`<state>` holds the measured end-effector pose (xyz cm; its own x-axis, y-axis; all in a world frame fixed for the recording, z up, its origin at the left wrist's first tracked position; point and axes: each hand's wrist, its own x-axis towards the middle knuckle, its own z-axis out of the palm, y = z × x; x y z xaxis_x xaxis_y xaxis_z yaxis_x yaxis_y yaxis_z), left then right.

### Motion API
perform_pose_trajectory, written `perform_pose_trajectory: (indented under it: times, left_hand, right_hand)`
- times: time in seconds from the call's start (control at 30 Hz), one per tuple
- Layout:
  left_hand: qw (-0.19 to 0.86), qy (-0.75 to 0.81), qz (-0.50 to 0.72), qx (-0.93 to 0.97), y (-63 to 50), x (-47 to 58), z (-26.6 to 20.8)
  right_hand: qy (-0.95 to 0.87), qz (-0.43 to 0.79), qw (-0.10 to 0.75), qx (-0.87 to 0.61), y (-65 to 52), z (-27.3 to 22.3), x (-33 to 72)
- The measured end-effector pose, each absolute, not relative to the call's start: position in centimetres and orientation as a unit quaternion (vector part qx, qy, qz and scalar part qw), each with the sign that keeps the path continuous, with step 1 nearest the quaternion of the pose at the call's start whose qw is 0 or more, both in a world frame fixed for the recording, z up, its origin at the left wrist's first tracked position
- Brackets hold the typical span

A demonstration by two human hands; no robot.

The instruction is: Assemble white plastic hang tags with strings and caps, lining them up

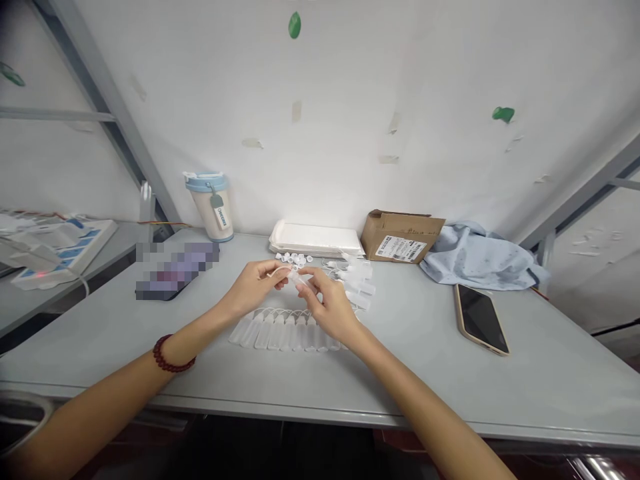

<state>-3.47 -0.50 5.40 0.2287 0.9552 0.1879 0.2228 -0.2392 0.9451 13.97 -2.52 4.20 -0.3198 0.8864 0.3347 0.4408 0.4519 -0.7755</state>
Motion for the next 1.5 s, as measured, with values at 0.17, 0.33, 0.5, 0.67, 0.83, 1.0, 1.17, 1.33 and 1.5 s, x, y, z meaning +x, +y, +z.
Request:
perform_pose_trajectory:
  times: [0.17, 0.33, 0.5, 0.67, 0.83, 1.0, 1.17, 1.33, 1.5]
  left_hand:
    - [0.443, 0.464, 0.406, 0.651, -0.2, -3.4, 5.0]
    - [0.550, 0.461, 0.376, 0.586, -0.4, -3.0, 5.0]
    - [0.589, 0.429, 0.376, 0.572, -0.8, -2.8, 5.2]
    - [0.579, 0.431, 0.388, 0.574, -1.0, -2.8, 5.3]
    - [0.575, 0.422, 0.402, 0.574, -0.9, -2.8, 5.0]
    - [0.560, 0.411, 0.432, 0.576, -0.9, -2.7, 4.8]
    - [0.539, 0.387, 0.434, 0.609, -1.2, -2.6, 5.1]
    - [0.534, 0.391, 0.426, 0.616, -1.2, -2.8, 5.1]
    - [0.592, 0.390, 0.420, 0.566, -0.8, -3.1, 5.1]
  right_hand:
    - [-0.793, 0.206, 0.379, -0.429, -2.2, 3.9, 14.2]
    - [-0.809, 0.181, 0.387, -0.402, -1.7, 3.9, 14.6]
    - [-0.792, 0.244, 0.375, -0.416, -1.7, 4.3, 14.9]
    - [-0.797, 0.238, 0.371, -0.413, -1.9, 4.5, 14.8]
    - [-0.800, 0.229, 0.363, -0.418, -1.8, 4.4, 14.7]
    - [-0.772, 0.270, 0.368, -0.442, -1.8, 4.6, 14.8]
    - [-0.752, 0.273, 0.385, -0.460, -1.8, 4.7, 14.9]
    - [-0.784, 0.226, 0.379, -0.437, -1.9, 4.6, 14.8]
    - [-0.825, 0.162, 0.379, -0.386, -1.9, 4.3, 14.9]
